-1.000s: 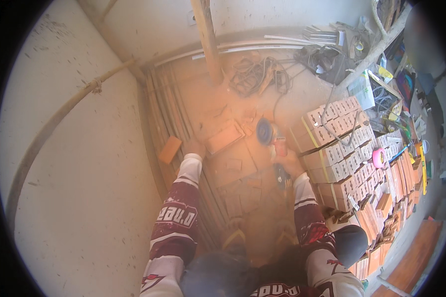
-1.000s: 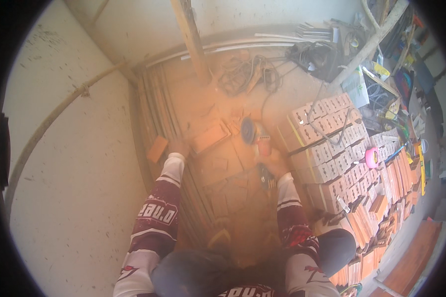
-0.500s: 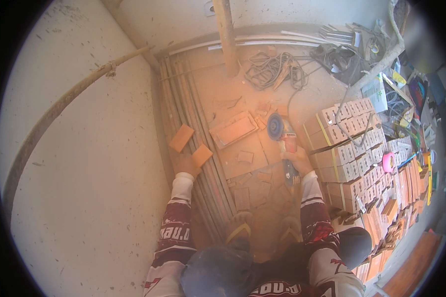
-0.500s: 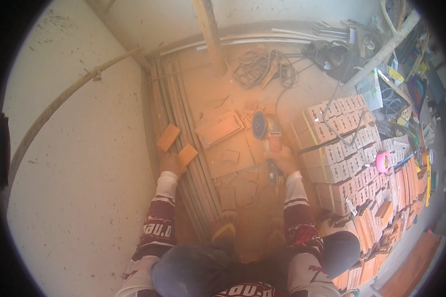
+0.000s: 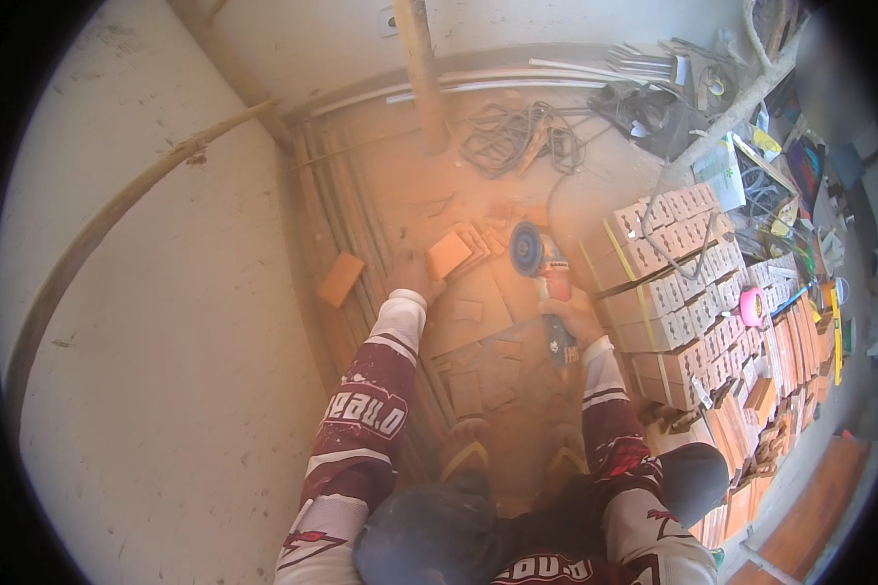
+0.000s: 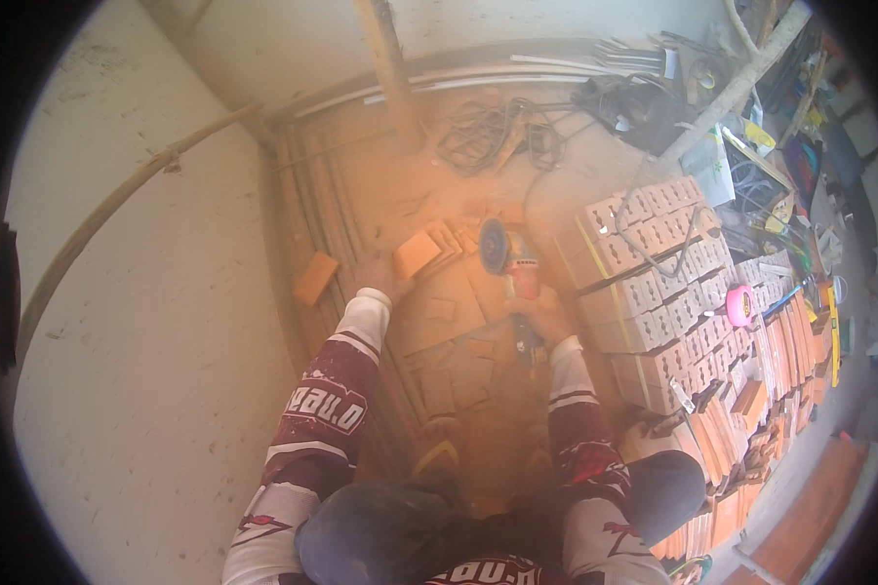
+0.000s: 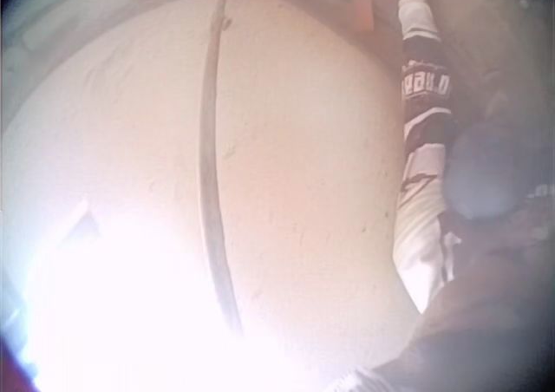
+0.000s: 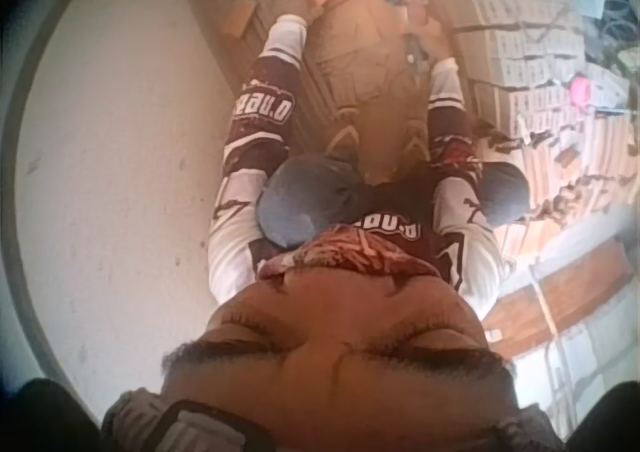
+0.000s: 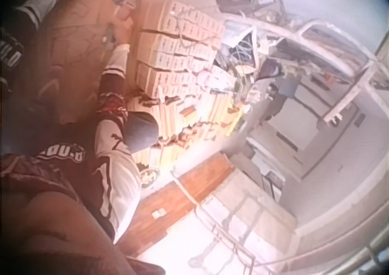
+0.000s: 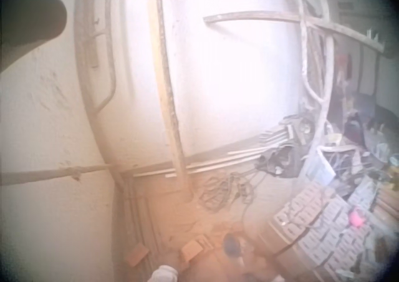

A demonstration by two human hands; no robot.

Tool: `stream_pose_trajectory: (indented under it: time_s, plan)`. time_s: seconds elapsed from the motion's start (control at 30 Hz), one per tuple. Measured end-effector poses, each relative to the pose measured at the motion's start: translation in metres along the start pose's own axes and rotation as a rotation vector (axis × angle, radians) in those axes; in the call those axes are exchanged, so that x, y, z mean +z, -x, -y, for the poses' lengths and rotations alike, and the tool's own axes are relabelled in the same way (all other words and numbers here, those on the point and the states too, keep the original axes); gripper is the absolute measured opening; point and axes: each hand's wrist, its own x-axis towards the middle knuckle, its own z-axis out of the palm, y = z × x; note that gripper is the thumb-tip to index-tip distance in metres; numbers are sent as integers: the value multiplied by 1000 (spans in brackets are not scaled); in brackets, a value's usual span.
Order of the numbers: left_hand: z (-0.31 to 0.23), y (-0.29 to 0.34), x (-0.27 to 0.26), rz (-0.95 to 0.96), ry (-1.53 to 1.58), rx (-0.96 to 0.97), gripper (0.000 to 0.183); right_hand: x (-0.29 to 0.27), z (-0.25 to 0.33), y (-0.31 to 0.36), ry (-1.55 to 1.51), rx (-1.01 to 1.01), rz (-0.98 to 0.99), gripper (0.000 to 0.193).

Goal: The person cuts bricks using a circular saw while sitting on the floor, then stands to carry the cut pieces and place them on a wall. They use a trowel to apply mortar to the wall and continue laying bricks in a row.

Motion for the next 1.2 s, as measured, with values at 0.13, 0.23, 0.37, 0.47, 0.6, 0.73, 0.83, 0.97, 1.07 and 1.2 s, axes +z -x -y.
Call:
stream_pose_trajectory:
  time_s: [0.13,0.23,0.37,0.47,0.6,0.73,0.83,0.97,1.07,1.2]
  plan:
    - [10,-3,21,29,-40,24,67,0,2,4,4,-3,9,36]
    - [13,4,14,56,9,25,70,-4,-1,3,42,12,-1,37]
    - [32,4,16,65,167,25,74,-2,-1,3,61,22,3,37]
    - [45,4,23,11,244,34,72,0,-1,0,57,36,17,37]
    - [58,13,37,-139,343,93,72,8,5,4,19,26,46,37]
    - [58,11,37,-124,408,79,73,10,8,5,15,-17,57,37]
    - [52,15,32,-160,359,85,72,8,5,4,46,-6,40,35]
    - [51,15,35,-124,342,32,69,8,-2,0,65,19,28,30]
    - [50,12,35,-163,509,57,64,9,-5,0,44,23,20,28]
    - [61,7,45,-101,484,41,65,12,-3,1,66,12,22,27]
